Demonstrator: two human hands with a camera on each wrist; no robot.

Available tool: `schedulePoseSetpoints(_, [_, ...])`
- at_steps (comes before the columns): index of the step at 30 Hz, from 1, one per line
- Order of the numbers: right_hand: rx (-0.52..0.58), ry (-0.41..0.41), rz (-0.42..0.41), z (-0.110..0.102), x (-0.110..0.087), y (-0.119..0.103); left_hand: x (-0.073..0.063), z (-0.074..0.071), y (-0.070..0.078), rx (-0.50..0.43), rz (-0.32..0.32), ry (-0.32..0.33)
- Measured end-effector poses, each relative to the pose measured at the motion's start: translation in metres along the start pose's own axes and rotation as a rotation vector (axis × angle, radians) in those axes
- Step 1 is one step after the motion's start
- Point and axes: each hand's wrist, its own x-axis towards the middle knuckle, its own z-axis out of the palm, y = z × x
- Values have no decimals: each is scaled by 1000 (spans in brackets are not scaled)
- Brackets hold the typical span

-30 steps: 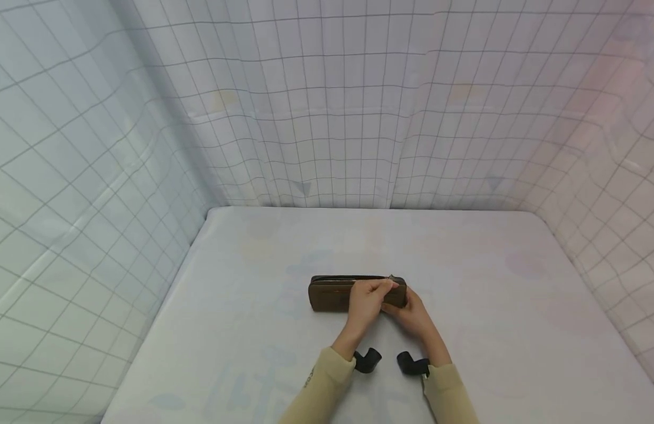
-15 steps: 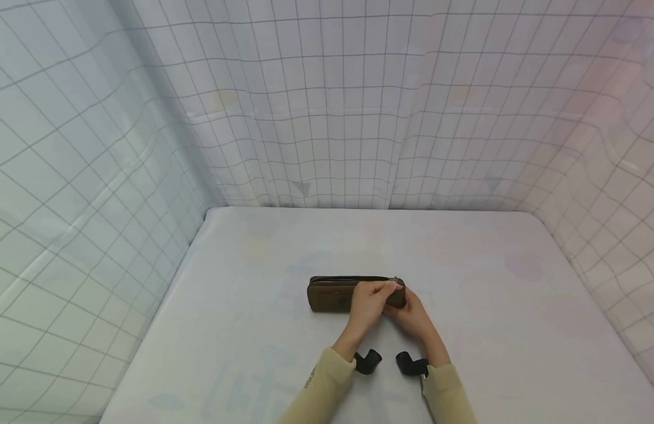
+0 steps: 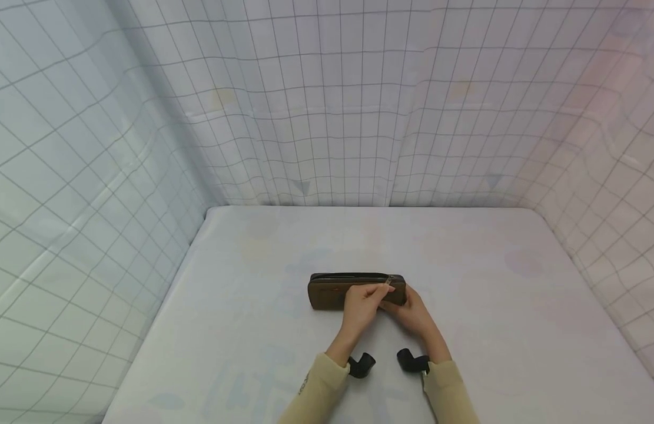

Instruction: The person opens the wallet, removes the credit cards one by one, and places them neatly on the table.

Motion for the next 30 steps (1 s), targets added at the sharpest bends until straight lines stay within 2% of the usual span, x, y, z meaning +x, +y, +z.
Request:
schedulePoseSetpoints(6, [-17,10,21,-2,0,-1,-3,3,-5,-24,-11,1])
schedulePoseSetpoints(11, [-25,27,11,-1,0,0,-5,5,-9,-49,-44,-12])
schedulePoseSetpoints(17, [-2,24,10,-1,0,1,-7,4,-15,-76,-71,-32])
schedulePoseSetpoints(24, [-17,22,34,0,0,4,-14,-2,-23,-91,-120,-113])
schedulePoseSetpoints(27, [-15,13,26,0,-1,-2,-16,-11,-22,-82,-107,-153])
schedulePoseSetpoints(30, [-1,4,12,0,-1,-2,-14,-25,-19,-76,-38,-196])
